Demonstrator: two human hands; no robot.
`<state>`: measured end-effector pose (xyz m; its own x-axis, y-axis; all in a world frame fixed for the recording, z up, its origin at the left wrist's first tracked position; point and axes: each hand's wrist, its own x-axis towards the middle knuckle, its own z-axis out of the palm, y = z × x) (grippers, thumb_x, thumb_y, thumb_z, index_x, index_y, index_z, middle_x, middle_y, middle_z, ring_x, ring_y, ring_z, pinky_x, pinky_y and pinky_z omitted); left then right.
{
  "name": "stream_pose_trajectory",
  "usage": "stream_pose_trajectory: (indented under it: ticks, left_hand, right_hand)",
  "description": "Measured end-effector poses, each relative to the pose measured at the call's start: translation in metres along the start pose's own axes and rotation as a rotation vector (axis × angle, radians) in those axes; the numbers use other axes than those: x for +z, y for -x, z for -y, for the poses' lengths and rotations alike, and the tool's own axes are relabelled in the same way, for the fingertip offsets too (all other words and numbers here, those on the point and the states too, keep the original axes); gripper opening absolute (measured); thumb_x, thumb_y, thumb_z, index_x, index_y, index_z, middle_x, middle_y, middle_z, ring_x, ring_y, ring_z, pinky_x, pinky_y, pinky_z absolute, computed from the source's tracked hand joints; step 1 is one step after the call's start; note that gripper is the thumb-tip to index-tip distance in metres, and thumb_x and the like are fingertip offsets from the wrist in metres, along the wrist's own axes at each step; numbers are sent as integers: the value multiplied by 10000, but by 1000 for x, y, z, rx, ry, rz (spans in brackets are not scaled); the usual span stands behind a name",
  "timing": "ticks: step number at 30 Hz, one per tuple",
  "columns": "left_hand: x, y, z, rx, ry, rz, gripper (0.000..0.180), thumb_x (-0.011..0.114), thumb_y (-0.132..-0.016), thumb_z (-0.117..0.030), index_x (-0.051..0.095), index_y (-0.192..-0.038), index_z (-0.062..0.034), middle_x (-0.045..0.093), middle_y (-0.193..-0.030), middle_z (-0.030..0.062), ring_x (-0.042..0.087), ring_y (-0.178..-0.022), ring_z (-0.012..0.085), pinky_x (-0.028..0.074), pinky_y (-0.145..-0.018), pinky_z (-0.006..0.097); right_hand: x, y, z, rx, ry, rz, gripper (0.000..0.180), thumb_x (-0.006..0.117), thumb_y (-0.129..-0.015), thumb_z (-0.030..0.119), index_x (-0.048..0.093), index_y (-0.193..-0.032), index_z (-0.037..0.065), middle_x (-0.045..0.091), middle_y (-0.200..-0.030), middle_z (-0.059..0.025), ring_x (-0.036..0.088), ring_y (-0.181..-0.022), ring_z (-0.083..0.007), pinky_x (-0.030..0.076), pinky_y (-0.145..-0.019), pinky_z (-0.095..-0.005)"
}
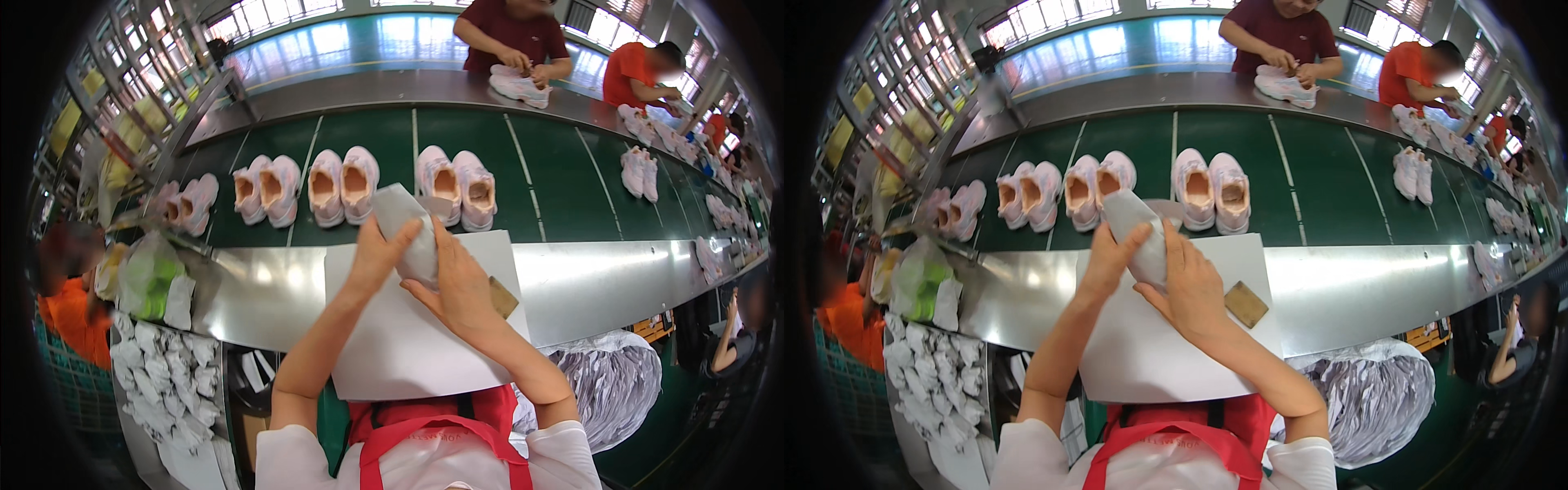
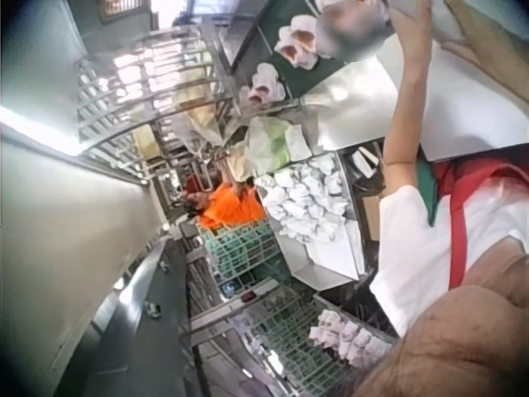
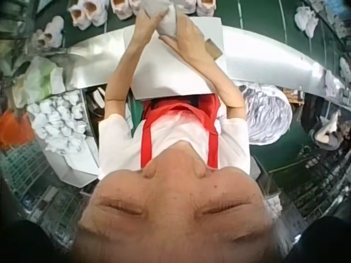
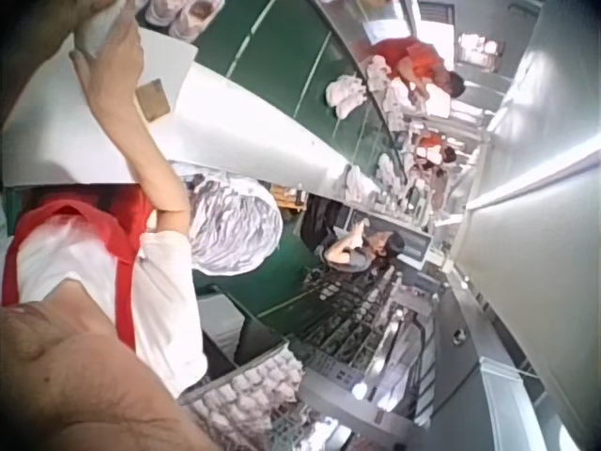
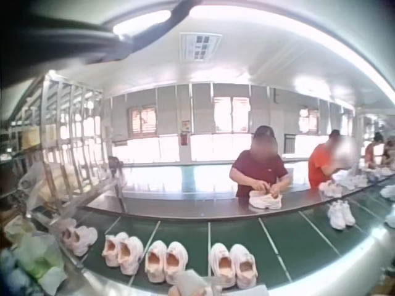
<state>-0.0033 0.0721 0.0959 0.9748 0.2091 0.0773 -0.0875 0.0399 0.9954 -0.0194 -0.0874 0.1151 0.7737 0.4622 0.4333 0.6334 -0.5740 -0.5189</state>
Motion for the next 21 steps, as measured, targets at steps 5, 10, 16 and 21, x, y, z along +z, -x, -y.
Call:
stream_pose_trajectory:
  ticks: [5, 10, 16, 21]
  left_hand:
    - [29, -6, -5, 64, 124, -53, 544, 695, -780, -390, 538, -1131, -5, 593, -1054, 97, 576, -987, 175, 448, -853, 300]
    - [25, -21, -11, -158, 538, 139, 369, 676, -816, -334, 561, -999, -34, 583, -810, 49, 627, -960, 229, 504, -835, 341]
    - [25, -49, 3, -184, 703, -46, 262, 716, -798, -208, 504, -686, -104, 496, -601, 6, 535, -576, 118, 545, -741, 354]
    - [49, -87, 54, -208, 655, 63, 451, 415, -938, -472, 553, -959, -43, 618, -894, 103, 604, -856, 217, 479, -803, 344]
  right_hand:
    - [-3, -9, -15, 249, -347, 187, 785, 712, -669, 230, 332, -1312, -14, 570, -1066, -208, 617, -861, -360, 491, -763, -402]
    - [-8, -23, -32, 323, -724, 383, 657, 639, -723, 237, 369, -1265, -16, 529, -1147, -267, 588, -1001, -339, 470, -832, -372]
    - [0, -9, -23, 157, -232, 55, 551, 691, -742, 239, 430, -1170, 11, 574, -992, -203, 606, -857, -359, 494, -719, -415]
    - [-1, -12, -64, 258, 16, -46, 345, 652, -764, 186, 501, -1050, 67, 620, -732, -183, 626, -644, -356, 500, -595, -396]
